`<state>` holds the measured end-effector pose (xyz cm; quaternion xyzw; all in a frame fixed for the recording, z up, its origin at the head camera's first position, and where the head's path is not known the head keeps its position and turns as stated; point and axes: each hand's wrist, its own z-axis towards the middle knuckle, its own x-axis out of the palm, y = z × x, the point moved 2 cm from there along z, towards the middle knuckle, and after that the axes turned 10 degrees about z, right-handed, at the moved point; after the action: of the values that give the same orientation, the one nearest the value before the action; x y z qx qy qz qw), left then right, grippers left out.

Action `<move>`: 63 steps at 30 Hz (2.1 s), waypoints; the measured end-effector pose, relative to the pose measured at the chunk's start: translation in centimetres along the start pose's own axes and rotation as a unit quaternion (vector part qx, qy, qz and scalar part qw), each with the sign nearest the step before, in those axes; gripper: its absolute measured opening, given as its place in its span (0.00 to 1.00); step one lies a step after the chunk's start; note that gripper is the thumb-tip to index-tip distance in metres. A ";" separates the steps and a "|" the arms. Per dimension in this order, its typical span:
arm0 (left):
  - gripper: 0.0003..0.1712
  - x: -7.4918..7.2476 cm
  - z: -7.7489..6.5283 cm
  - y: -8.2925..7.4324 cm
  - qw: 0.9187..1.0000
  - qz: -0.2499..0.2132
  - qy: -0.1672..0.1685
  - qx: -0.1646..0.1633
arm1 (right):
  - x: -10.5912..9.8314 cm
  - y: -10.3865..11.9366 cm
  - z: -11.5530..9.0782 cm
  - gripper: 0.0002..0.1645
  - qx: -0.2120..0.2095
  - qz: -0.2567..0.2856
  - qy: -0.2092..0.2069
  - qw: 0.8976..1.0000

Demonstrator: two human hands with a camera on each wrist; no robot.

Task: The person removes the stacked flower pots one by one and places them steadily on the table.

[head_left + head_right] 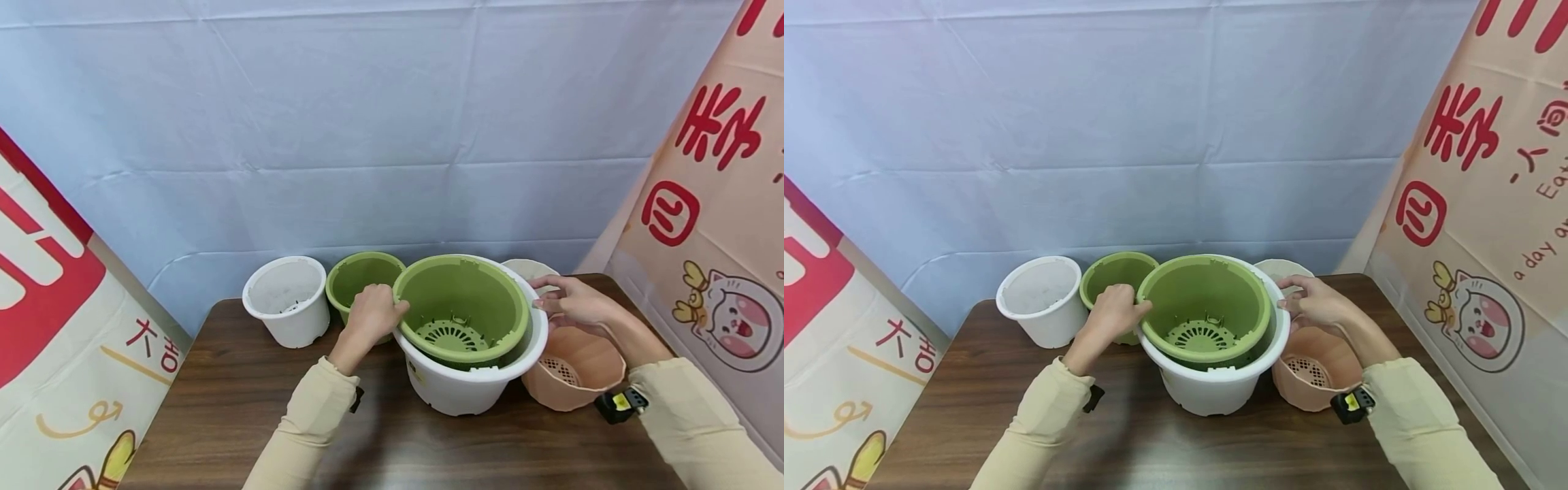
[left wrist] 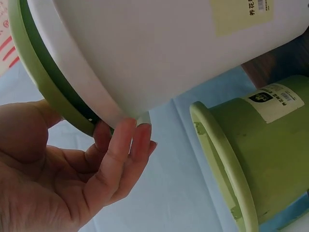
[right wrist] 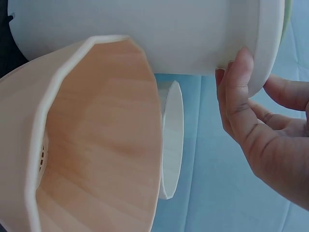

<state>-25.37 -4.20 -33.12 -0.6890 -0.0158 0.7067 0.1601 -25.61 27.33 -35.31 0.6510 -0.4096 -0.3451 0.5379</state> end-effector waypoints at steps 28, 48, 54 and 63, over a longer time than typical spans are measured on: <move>0.27 -0.6 0.3 0.8 0.994 -0.111 0.016 -0.018 | 0.1 0.0 0.1 0.26 0.007 0.012 -0.006 1.000; 0.19 -1.0 0.3 0.8 0.985 -0.167 0.030 -0.022 | 0.2 0.1 0.1 0.27 0.012 0.008 -0.008 1.000; 0.19 -1.1 0.2 0.8 0.978 -0.203 0.040 -0.030 | 0.2 0.1 0.1 0.27 0.012 0.007 -0.009 1.000; 0.23 -1.0 0.2 0.9 0.972 -0.227 0.046 -0.033 | 0.3 0.2 0.0 0.27 0.015 0.004 -0.008 1.000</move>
<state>-25.71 -5.26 -32.33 -0.7039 -0.1876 0.6190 0.2936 -25.55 27.07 -35.17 0.6543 -0.4218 -0.3419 0.5264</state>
